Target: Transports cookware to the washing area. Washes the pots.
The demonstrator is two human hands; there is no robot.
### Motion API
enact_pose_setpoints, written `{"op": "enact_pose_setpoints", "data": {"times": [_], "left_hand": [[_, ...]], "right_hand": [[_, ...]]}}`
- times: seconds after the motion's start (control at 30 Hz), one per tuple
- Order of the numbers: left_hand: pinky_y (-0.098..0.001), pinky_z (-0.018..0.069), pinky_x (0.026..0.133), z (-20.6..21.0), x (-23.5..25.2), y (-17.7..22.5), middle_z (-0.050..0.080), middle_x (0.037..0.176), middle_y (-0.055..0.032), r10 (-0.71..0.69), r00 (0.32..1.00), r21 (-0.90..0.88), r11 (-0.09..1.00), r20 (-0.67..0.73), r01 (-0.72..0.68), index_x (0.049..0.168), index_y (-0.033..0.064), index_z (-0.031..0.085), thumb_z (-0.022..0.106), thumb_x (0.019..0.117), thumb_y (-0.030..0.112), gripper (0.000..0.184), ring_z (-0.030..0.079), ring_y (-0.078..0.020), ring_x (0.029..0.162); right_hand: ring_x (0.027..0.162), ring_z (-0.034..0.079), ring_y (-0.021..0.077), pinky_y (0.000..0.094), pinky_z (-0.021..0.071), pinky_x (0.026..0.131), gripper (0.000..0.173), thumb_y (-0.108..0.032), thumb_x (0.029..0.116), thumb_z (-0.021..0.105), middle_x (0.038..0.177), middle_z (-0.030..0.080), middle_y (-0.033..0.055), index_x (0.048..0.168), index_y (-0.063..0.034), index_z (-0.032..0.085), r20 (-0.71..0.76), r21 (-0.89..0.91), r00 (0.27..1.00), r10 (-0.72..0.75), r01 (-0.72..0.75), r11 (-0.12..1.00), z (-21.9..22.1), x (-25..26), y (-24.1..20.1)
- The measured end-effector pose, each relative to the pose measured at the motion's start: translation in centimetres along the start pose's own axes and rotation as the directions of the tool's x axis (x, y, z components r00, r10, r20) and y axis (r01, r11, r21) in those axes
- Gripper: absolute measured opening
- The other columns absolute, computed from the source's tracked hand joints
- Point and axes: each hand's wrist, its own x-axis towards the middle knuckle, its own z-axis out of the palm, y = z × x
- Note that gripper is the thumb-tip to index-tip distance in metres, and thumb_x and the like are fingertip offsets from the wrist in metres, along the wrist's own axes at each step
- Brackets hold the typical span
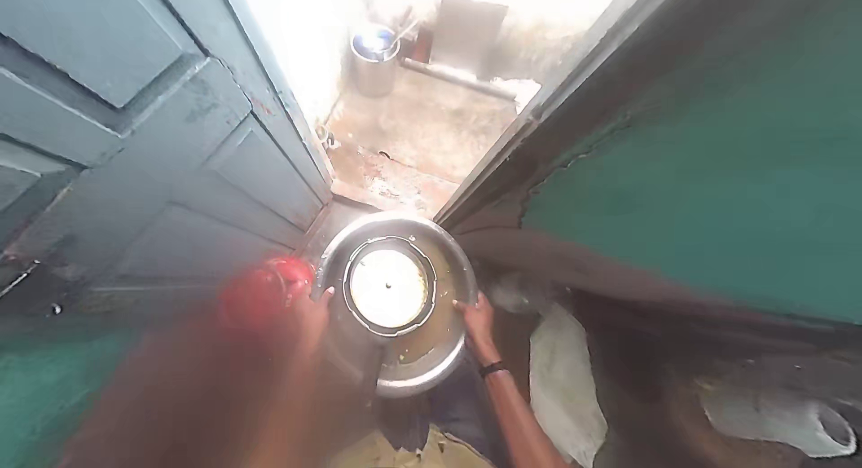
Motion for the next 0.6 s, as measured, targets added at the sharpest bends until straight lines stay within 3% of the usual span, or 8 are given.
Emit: {"op": "enact_pose_setpoints", "data": {"times": [0.1, 0.2, 0.37, 0.43, 0.6], "left_hand": [[-0.0549, 0.0541, 0.089, -1.5, 3.0, 2.2, 0.069, 0.105, -0.0218, 0.009, 0.997, -0.054, 0.998, -0.078, -0.013, 0.114, -0.0022, 0.067, 0.078, 0.0898, 0.016, 0.032, 0.067, -0.0323, 0.098], [-0.0534, 0.0554, 0.091, -2.3, 5.0, 3.5, 0.069, 0.109, -0.0208, -0.014, 0.992, -0.103, 0.995, -0.128, 0.001, 0.119, -0.001, 0.067, 0.076, 0.0896, 0.015, 0.035, 0.068, -0.0301, 0.101], [-0.0529, 0.0559, 0.084, -3.1, 9.6, 8.4, 0.068, 0.1, -0.0197, -0.028, 0.977, -0.121, 0.993, -0.213, 0.002, 0.108, -0.0021, 0.068, 0.077, 0.0897, 0.015, 0.026, 0.067, -0.0296, 0.092], [-0.0506, 0.0556, 0.08, -2.8, 11.1, 10.0, 0.067, 0.095, -0.0184, -0.048, 0.973, -0.159, 0.987, -0.224, 0.012, 0.102, -0.0025, 0.067, 0.077, 0.0892, 0.013, 0.023, 0.065, -0.0281, 0.087], [-0.0508, 0.0552, 0.082, -1.5, 15.6, 15.5, 0.068, 0.096, -0.0191, -0.063, 0.975, -0.195, 0.981, -0.214, 0.02, 0.104, -0.003, 0.068, 0.077, 0.089, 0.011, 0.023, 0.066, -0.0283, 0.089]], "right_hand": [[0.106, 0.067, 0.0347, 0.0533, 0.0559, 0.092, 0.052, 0.006, 0.0804, 0.077, 0.117, 0.067, 0.0252, 0.129, 0.005, 0.06, 0.062, -0.001, 0.998, -0.007, 0.007, 1.0, 2.8, 1.9, -4.3], [0.109, 0.066, 0.0343, 0.0529, 0.0555, 0.095, 0.055, 0.005, 0.079, 0.078, 0.12, 0.066, 0.0254, 0.131, 0.005, 0.059, 0.113, -0.025, 0.994, -0.008, 0.011, 1.0, 4.8, 3.8, -7.5], [0.104, 0.068, 0.0349, 0.0566, 0.0559, 0.091, 0.049, -0.001, 0.0792, 0.079, 0.113, 0.069, 0.0228, 0.126, 0.0008, 0.063, 0.186, -0.072, 0.982, -0.03, 0.044, 0.996, 8.3, 9.1, -14.6], [0.104, 0.068, 0.0358, 0.0579, 0.0551, 0.09, 0.046, -0.002, 0.0797, 0.08, 0.112, 0.069, 0.0227, 0.123, 0.0004, 0.064, 0.195, -0.11, 0.98, -0.03, 0.052, 0.993, 8.9, 10.9, -17.1], [0.099, 0.069, 0.0348, 0.0583, 0.0554, 0.087, 0.039, -0.002, 0.0783, 0.08, 0.105, 0.071, 0.0208, 0.115, -0.0005, 0.067, 0.151, -0.124, 0.986, -0.076, 0.095, 0.988, 10.3, 15.2, -22.8]]}}
